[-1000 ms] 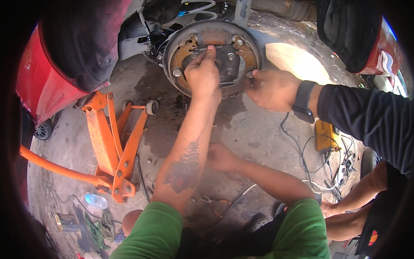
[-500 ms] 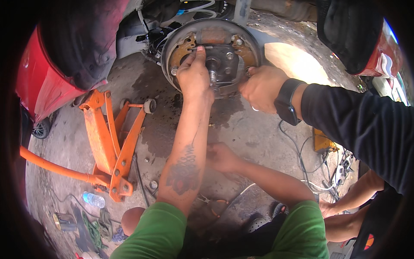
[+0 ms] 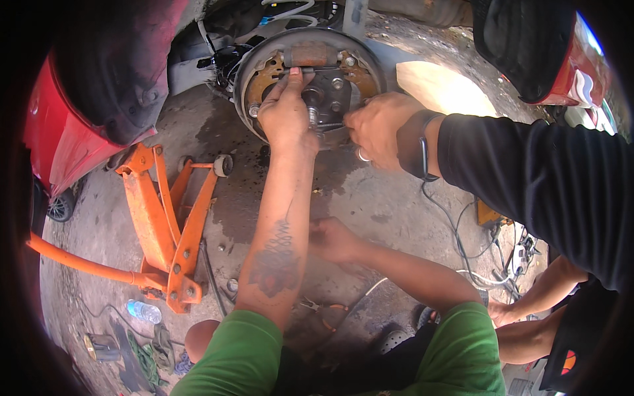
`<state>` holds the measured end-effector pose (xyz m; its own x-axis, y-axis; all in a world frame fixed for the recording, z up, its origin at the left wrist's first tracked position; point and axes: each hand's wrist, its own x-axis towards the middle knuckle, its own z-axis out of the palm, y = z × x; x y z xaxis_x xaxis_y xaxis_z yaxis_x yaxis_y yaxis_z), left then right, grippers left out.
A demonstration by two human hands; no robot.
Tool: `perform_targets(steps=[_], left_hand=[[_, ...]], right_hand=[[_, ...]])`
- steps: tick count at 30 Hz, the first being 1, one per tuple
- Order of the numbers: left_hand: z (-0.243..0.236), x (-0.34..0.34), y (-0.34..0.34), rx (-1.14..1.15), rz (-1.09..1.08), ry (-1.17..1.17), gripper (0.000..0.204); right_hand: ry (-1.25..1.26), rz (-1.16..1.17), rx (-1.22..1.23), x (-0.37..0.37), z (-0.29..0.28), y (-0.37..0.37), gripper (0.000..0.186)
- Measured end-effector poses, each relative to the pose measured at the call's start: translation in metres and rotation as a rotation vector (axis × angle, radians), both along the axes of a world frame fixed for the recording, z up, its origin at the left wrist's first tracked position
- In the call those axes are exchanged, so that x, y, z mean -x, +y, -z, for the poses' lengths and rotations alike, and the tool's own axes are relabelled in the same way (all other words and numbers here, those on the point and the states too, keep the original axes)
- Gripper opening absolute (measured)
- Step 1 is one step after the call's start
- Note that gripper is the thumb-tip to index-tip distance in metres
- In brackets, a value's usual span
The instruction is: The person is repairing a car's drum brake assembly. They use pliers and a screwdriver to adjust and secure components within the brake drum while sitting on the ground next to a red car raised on a jack.
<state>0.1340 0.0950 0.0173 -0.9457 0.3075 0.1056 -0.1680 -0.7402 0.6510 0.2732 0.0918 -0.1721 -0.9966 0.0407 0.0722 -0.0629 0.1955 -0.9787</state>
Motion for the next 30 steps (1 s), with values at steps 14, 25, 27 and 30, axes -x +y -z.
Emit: perform_targets(steps=[14, 25, 27, 30], left_hand=[[0.003, 0.003, 0.001, 0.04, 0.048, 0.06, 0.028], [-0.003, 0.0, -0.002, 0.033, 0.051, 0.052, 0.023], [-0.003, -0.002, -0.003, 0.032, 0.054, 0.048, 0.023], [-0.005, -0.001, -0.004, 0.034, 0.083, 0.048, 0.023]], right_hand=[[0.037, 0.017, -0.048, 0.001, 0.015, 0.002, 0.023], [0.001, 0.047, -0.072, 0.001, 0.02, 0.004, 0.022], [0.012, 0.058, -0.076, 0.002, 0.022, 0.005, 0.022], [-0.017, 0.042, -0.029, 0.002, 0.025, 0.006, 0.022]])
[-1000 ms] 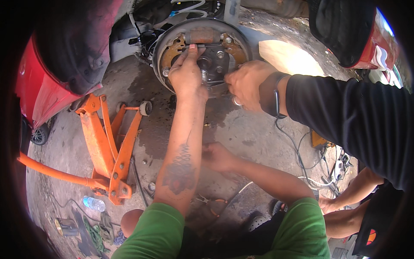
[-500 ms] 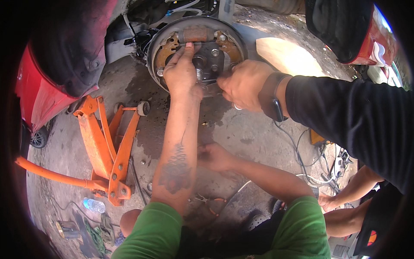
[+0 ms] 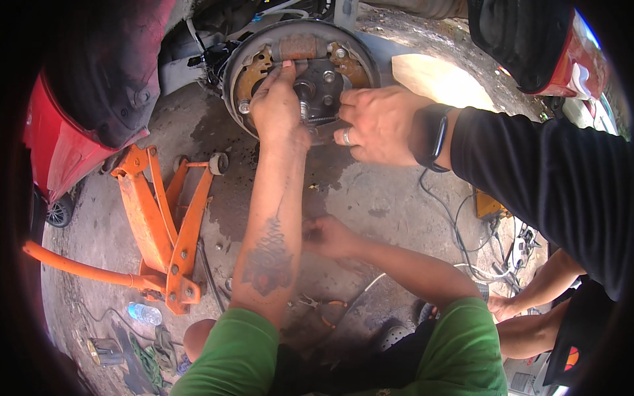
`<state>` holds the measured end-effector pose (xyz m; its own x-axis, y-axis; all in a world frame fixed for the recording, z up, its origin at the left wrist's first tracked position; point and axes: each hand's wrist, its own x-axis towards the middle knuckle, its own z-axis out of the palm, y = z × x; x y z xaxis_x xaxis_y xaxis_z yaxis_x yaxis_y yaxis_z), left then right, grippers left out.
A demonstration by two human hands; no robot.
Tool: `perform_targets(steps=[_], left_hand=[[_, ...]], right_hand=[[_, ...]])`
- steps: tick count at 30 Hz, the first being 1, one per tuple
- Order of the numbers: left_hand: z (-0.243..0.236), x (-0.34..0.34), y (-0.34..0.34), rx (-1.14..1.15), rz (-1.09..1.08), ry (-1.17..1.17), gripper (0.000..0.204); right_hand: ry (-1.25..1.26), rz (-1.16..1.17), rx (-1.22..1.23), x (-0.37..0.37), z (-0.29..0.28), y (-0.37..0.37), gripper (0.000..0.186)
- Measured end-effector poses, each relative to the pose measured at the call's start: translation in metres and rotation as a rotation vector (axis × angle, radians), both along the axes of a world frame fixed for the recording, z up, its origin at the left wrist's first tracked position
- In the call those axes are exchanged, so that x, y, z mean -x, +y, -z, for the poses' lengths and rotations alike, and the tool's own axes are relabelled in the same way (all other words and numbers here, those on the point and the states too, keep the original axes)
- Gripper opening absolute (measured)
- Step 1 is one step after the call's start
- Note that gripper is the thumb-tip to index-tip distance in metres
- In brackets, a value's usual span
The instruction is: The person is repairing a car's drum brake assembly. They use pliers and a screwdriver to adjust and secure components within the brake drum while sitting on the ground next to a red car raised on a jack.
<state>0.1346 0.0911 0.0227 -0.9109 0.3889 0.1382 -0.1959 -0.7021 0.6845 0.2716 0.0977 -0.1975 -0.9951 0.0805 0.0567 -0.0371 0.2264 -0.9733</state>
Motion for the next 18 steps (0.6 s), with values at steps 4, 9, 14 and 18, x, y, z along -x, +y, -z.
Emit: perform_targets(steps=[4, 9, 14, 18], left_hand=[[-0.002, 0.002, 0.0, 0.015, 0.038, -0.04, 0.023], [-0.002, 0.0, 0.001, -0.015, 0.028, -0.045, 0.023], [-0.001, 0.001, 0.0, -0.03, 0.03, -0.035, 0.023], [-0.001, 0.0, 0.002, -0.05, 0.017, -0.074, 0.022]], right_hand=[[0.007, 0.012, 0.0, -0.001, 0.001, 0.002, 0.021], [-0.016, 0.036, -0.004, -0.001, 0.004, 0.005, 0.02], [0.029, 0.021, 0.016, -0.001, 0.01, 0.008, 0.021], [0.036, 0.233, 0.057, 0.013, -0.012, 0.012, 0.019]])
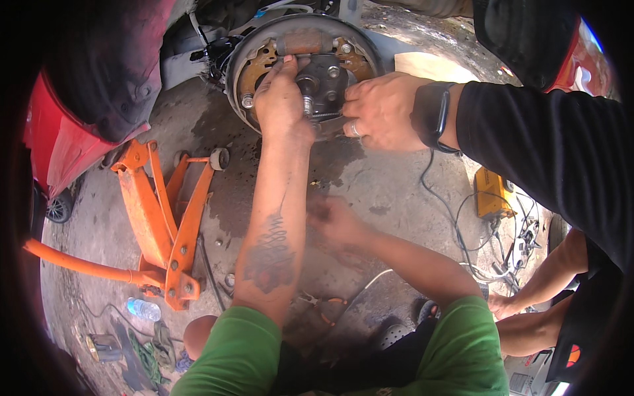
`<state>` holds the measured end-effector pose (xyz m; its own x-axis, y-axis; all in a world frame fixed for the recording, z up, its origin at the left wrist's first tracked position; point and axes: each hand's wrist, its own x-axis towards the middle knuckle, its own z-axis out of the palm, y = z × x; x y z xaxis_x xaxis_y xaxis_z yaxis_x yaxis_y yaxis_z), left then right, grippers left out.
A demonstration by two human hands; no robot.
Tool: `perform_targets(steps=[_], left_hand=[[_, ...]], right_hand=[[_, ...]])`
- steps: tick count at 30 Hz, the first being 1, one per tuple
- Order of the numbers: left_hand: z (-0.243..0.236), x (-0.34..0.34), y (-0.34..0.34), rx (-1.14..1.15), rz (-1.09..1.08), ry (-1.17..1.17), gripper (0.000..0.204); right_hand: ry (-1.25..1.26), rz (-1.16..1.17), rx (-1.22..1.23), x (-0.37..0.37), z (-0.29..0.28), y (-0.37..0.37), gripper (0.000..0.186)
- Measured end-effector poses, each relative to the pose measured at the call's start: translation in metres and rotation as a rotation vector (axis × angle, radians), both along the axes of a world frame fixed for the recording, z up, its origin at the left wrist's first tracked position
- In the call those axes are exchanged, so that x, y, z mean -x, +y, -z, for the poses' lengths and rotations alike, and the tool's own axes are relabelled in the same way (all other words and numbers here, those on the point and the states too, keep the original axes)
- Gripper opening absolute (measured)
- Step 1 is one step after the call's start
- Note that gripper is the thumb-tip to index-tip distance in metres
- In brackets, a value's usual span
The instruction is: The person is repairing a car's drum brake assembly. They use pliers and a screwdriver to adjust and secure components within the brake drum while sitting on the ground next to a red car raised on a jack.
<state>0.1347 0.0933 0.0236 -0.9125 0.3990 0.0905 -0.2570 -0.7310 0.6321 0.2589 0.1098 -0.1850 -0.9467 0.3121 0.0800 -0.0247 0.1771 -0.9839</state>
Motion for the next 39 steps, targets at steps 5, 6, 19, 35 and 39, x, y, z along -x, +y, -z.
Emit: perform_targets(steps=[5, 6, 19, 35, 39], left_hand=[[0.002, 0.0, 0.003, -0.021, -0.029, -0.022, 0.021], [0.002, 0.0, 0.003, -0.029, -0.036, -0.015, 0.021], [0.005, 0.011, -0.008, 0.01, 0.074, -0.044, 0.019], [0.013, 0.002, -0.007, 0.034, -0.072, 0.007, 0.018], [0.014, 0.002, -0.005, 0.025, -0.069, 0.017, 0.019]], right_hand=[[0.398, 0.517, -0.05, 0.027, -0.082, 0.003, 0.025], [0.453, 0.531, -0.063, 0.033, -0.099, 0.002, 0.025], [0.514, 0.787, 0.375, 0.073, -0.19, 0.014, 0.019], [0.498, 0.788, 0.326, 0.094, -0.209, 0.011, 0.023], [0.527, 0.773, 0.364, 0.096, -0.209, 0.012, 0.022]])
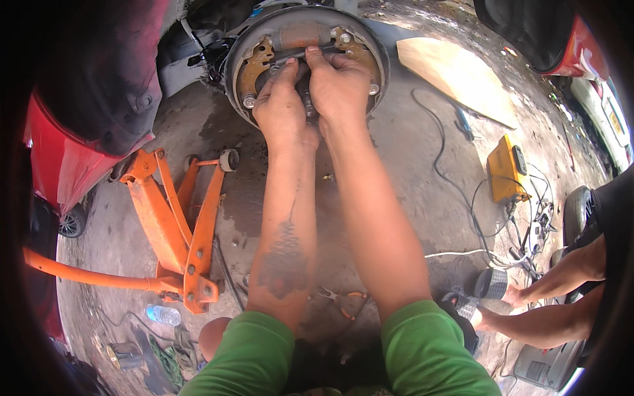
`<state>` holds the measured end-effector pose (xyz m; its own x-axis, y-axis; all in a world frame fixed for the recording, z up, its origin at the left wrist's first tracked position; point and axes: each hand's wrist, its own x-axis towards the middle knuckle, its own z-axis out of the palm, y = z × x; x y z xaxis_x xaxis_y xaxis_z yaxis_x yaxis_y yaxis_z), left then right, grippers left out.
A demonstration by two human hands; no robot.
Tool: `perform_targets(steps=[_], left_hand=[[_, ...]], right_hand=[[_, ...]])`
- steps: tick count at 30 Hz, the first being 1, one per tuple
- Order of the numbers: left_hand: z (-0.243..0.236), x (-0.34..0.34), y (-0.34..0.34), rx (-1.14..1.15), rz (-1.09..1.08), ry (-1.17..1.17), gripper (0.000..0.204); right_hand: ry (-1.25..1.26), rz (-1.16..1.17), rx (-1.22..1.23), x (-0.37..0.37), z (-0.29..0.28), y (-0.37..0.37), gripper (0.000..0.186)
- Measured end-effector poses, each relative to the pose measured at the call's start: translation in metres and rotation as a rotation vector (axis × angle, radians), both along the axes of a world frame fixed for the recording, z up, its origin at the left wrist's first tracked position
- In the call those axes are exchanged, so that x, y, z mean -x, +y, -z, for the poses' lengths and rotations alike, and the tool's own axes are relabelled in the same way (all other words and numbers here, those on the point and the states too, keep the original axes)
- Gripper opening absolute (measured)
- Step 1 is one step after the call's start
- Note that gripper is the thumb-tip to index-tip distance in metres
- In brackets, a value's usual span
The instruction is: The person is repairing a car's drum brake assembly. They use pliers and a screwdriver to adjust and secure components within the brake drum while sitting on the ground next to a red car raised on a jack.
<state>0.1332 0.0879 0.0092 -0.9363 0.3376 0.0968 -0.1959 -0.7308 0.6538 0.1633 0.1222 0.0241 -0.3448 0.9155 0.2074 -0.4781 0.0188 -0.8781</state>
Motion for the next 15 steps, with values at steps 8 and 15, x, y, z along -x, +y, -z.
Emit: perform_targets(steps=[8, 15], left_hand=[[0.0006, 0.005, -0.0056, 0.068, -0.152, 0.079, 0.025], [0.0027, 0.0022, -0.0006, -0.021, -0.106, 0.109, 0.018]], right_hand=[[-0.05, 0.032, -0.01, 0.008, 0.0006, 0.0007, 0.027], [0.062, 0.008, 0.089, 0.0063, 0.0008, -0.0011, 0.028]])
